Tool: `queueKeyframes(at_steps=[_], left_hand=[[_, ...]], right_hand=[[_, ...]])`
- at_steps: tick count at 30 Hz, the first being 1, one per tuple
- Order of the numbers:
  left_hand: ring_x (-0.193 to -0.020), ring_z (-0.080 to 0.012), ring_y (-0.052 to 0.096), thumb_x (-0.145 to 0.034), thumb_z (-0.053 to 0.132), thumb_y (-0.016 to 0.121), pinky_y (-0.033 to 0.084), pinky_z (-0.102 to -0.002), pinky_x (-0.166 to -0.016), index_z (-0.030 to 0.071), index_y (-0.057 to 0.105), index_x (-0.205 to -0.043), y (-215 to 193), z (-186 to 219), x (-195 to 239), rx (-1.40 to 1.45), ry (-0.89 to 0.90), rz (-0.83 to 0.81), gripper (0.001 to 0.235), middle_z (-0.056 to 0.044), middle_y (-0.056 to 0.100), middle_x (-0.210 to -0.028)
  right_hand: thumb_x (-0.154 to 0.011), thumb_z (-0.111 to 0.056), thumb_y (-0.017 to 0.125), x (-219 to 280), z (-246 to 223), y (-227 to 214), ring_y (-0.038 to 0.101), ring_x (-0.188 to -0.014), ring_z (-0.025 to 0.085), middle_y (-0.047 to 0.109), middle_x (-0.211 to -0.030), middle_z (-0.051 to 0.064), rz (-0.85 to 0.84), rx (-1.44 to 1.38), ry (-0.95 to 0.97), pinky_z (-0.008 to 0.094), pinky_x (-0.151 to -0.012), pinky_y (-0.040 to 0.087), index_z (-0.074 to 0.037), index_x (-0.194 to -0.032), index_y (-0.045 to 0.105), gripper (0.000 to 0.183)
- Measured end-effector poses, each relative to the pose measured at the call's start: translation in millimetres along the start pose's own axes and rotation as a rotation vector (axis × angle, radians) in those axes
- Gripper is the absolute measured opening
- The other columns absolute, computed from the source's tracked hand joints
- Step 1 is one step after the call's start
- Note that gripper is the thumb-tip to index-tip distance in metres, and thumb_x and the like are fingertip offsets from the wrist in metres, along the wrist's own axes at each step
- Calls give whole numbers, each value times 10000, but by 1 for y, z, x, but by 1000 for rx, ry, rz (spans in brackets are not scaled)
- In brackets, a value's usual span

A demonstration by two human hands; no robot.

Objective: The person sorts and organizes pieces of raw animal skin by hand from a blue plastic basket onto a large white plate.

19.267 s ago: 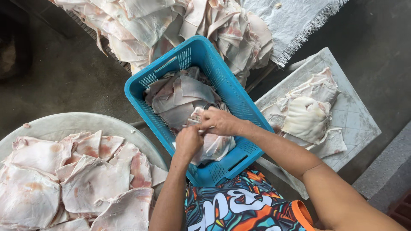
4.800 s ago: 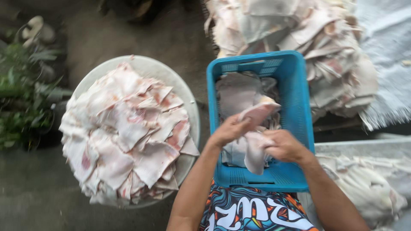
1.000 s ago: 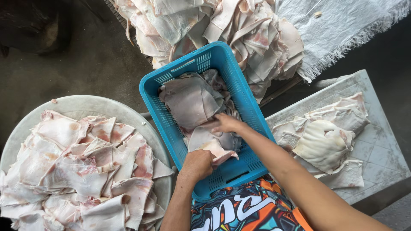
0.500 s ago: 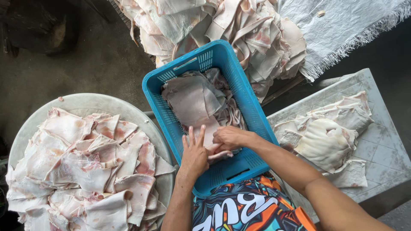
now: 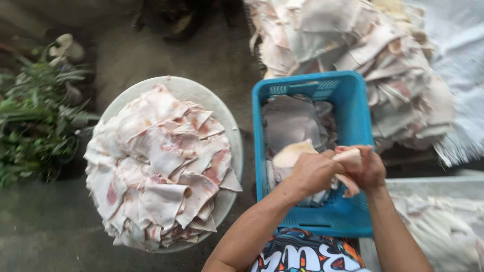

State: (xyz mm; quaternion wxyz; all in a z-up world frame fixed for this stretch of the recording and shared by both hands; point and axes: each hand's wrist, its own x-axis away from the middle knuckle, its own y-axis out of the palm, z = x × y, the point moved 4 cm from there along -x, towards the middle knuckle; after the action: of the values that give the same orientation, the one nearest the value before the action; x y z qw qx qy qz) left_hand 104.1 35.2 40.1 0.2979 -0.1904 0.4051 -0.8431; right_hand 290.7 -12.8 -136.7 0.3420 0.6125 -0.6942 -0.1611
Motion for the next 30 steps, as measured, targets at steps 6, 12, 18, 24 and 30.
queueKeyframes(at_steps=[6,12,18,24,30], left_hand=[[-924,-264,714,-753,216,702,563,-426,-741,328,769,-1137,-20,16,-9,209,-107,164,405,-43,708,-1004],[-902,-264,711,-744,211,670,576,-413,-793,361,775,-1172,-12,20,-7,282,-178,239,466,-54,702,-959],[-880,-267,719,-737,221,693,582,-420,-766,327,767,-1166,-10,10,-3,338,-227,232,448,-68,737,-966],[-926,-281,731,-837,233,678,586,-424,-812,348,758,-1215,-17,-1,-6,333,-250,268,403,-66,776,-1029],[-962,-252,747,-832,139,648,592,-368,-854,373,738,-1250,-41,-28,21,462,-222,450,487,-13,787,-1124]], right_hand=[[-1054,-666,498,5,22,-5,560,-1310,249,559,-1450,112,86,-129,35,394,-1088,471,-83,-1531,490,753],[-1028,-690,530,-2,43,22,512,-1408,209,545,-1493,15,109,-270,58,395,-1172,415,-207,-1535,471,702],[-1019,-525,607,-3,50,-35,515,-1426,247,543,-1519,68,20,-293,-1,417,-1194,406,-134,-1554,439,683],[-1009,-359,684,5,46,-80,518,-1443,285,542,-1544,121,-7,-266,-50,439,-1217,396,-61,-1573,407,695],[-1099,-254,595,0,-2,-48,517,-1441,323,514,-1542,181,45,-143,-14,462,-1222,388,10,-1591,357,607]])
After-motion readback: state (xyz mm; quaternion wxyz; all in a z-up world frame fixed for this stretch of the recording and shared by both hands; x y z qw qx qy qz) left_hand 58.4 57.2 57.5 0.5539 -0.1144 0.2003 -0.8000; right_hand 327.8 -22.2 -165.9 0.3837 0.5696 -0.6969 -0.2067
